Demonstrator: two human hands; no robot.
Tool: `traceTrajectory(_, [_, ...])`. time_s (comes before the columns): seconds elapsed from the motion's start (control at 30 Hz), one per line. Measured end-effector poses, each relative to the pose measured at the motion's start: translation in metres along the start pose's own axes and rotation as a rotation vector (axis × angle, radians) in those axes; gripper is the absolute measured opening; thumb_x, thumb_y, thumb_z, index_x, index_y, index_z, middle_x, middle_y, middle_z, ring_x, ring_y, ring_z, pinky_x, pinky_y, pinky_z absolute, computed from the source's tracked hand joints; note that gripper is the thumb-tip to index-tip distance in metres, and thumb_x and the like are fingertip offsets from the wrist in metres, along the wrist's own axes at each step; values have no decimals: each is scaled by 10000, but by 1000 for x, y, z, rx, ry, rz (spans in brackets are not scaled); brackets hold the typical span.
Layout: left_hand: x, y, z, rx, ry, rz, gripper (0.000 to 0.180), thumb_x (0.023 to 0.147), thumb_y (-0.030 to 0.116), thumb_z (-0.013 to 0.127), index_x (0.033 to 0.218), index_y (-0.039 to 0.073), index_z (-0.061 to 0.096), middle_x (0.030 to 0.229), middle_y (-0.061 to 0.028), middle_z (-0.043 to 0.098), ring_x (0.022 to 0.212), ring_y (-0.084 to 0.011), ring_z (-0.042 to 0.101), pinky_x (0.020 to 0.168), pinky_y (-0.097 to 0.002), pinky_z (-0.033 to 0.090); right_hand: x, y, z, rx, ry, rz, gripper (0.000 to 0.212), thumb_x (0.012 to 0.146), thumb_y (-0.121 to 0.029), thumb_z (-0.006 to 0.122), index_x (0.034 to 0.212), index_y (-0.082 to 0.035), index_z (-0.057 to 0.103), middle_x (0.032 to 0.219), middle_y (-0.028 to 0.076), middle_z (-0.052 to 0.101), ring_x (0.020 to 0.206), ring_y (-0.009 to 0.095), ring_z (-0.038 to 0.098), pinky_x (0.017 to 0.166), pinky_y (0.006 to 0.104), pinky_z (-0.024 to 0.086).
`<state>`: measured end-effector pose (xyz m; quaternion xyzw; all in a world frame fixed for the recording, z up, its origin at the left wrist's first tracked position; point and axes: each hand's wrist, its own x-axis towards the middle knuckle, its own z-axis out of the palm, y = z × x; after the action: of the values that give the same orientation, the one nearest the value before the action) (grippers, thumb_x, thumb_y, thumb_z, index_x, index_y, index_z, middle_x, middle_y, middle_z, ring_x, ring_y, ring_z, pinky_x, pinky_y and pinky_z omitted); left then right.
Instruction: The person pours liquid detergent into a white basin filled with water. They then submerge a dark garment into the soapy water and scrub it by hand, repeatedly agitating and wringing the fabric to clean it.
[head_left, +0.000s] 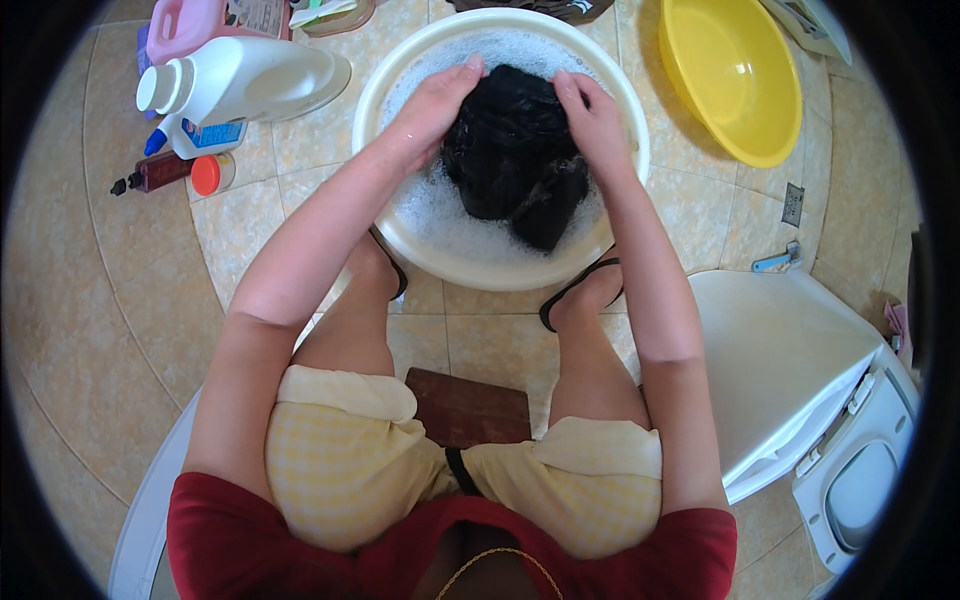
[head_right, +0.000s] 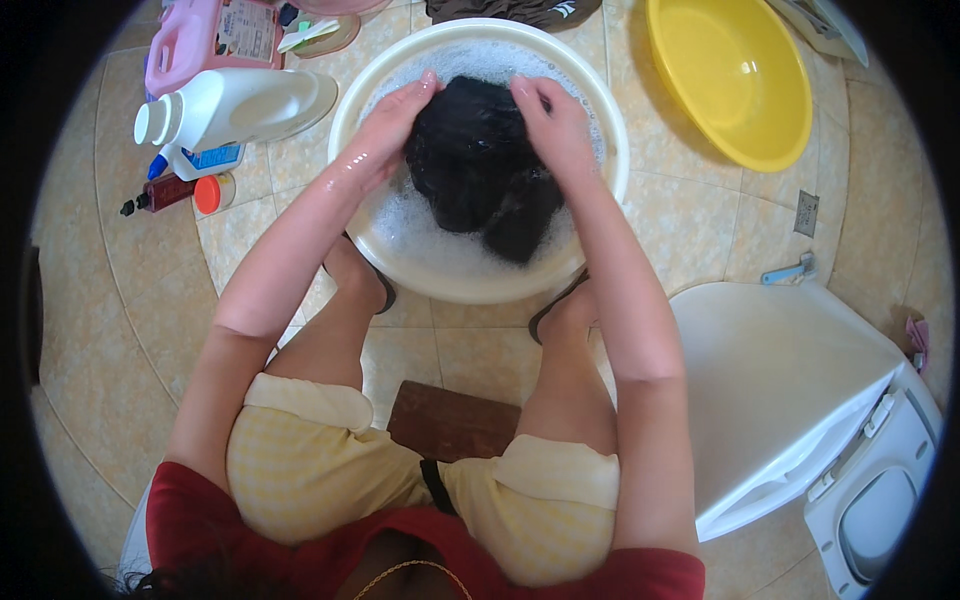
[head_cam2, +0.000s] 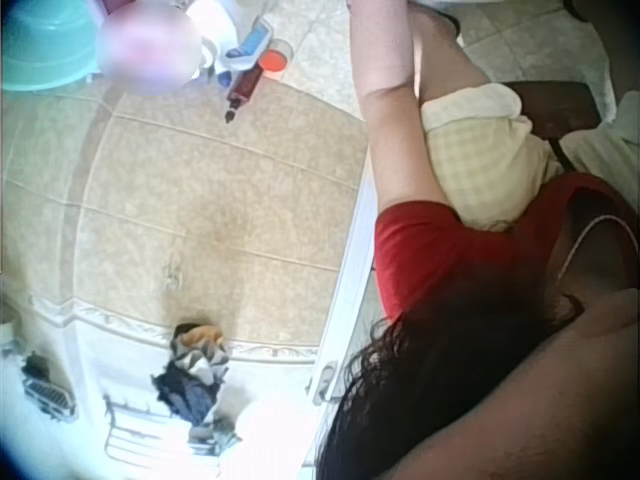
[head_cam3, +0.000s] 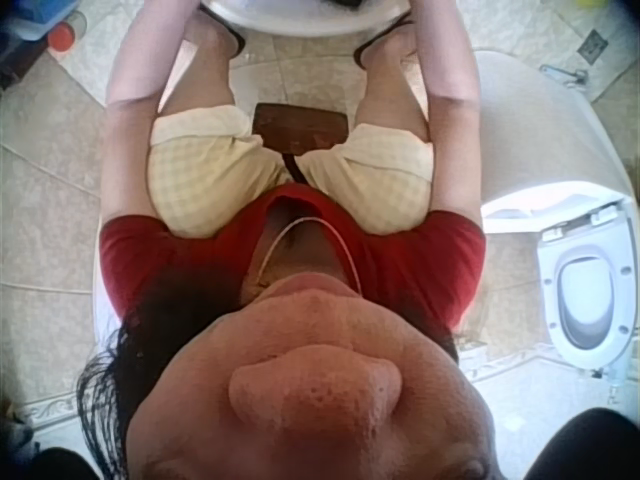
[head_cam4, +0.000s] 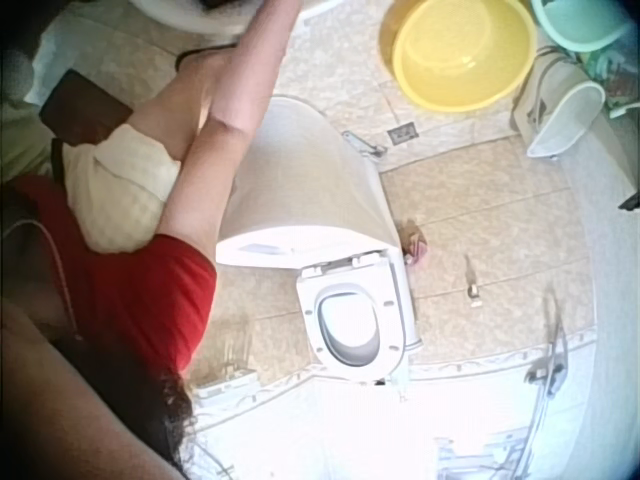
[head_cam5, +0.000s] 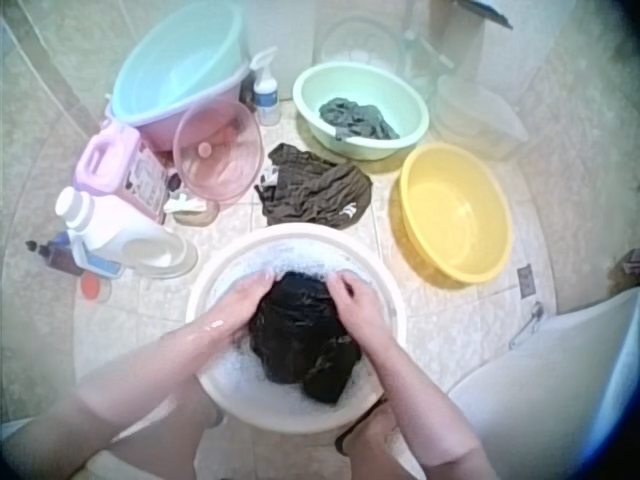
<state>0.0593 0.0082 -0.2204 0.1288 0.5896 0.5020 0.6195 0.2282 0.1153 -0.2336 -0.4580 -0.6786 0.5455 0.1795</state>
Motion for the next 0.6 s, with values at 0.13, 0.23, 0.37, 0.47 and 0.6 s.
traceTrajectory(0.13, [-5,9,-13,290,-137,240,326,872,218,638,1126,23,575,982,-19,626,872,-83,569,775,-246,461,-20,8,-25,6,-50,-11,291,849,-280,651,981,-21,640,875,54,644,829,141,583,781,264,450])
traceTrajectory(0.23, [-4,5,-21,557,-177,326,375,780,173,712,1115,58,589,965,-9,634,771,-108,563,709,-261,462,-25,10,-39,68,-18,39,234,839,-211,669,978,-25,635,893,41,626,844,122,576,788,236,445])
traceTrajectory(0.37, [-5,9,-22,961,-116,299,383,718,195,748,1035,54,587,890,-60,611,766,-181,559,701,-293,452,-27,8,-47,135,94,-205,153,857,-102,633,987,-24,607,984,30,587,848,113,565,800,231,440])
traceTrajectory(0.47, [-9,14,-18,1078,-98,502,367,704,212,756,971,41,571,848,-88,585,797,-209,557,707,-311,444,-28,5,-50,230,133,-198,157,885,-102,600,1020,-24,582,924,11,582,821,82,537,774,218,431])
traceTrajectory(0.6, [-19,28,-15,938,-237,563,312,730,166,734,952,37,558,898,-65,588,852,-186,541,790,-307,432,-30,4,-56,273,221,-47,172,903,-145,592,1024,-23,581,868,-13,570,788,60,503,736,197,417])
